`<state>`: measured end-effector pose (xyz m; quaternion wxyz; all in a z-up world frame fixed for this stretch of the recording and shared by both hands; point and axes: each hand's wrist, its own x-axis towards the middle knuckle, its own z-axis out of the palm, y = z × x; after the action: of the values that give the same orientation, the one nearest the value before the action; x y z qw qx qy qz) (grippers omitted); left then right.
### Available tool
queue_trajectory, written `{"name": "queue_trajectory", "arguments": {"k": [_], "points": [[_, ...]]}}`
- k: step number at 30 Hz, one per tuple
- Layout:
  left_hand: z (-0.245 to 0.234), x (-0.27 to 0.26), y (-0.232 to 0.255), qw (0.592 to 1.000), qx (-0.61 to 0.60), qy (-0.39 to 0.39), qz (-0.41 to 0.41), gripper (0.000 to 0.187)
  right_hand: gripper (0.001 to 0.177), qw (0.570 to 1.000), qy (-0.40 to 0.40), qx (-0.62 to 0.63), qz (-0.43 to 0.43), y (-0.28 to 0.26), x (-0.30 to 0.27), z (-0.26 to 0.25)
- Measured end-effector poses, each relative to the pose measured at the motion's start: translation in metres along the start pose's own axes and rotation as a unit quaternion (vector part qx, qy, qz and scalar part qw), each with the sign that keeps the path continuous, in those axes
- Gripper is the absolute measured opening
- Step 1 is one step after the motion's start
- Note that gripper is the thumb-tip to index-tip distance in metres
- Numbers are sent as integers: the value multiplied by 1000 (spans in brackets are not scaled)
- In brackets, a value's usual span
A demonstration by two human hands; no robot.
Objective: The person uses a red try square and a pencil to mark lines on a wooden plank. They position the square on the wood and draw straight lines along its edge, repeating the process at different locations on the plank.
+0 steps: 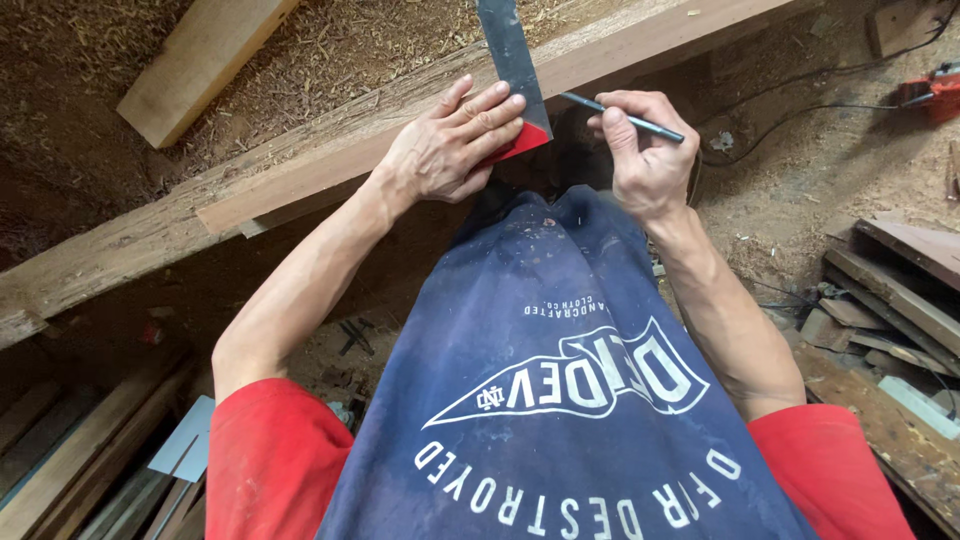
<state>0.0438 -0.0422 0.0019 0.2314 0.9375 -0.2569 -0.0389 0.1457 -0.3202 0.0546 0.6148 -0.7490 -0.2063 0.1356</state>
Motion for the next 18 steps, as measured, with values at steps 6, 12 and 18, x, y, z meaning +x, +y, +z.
{"name": "queue_trajectory", "arguments": {"k": [6,12,18], "points": [[-2,3,2,1000,4,-21,-4,65,21,997,38,55,39,11,-4,-2],[-2,4,2,999,16,-41,-14,67,21,997,43,62,36,14,-5,2],[-1,4,3,999,17,-41,-18,66,20,998,35,45,33,13,-3,5]]}}
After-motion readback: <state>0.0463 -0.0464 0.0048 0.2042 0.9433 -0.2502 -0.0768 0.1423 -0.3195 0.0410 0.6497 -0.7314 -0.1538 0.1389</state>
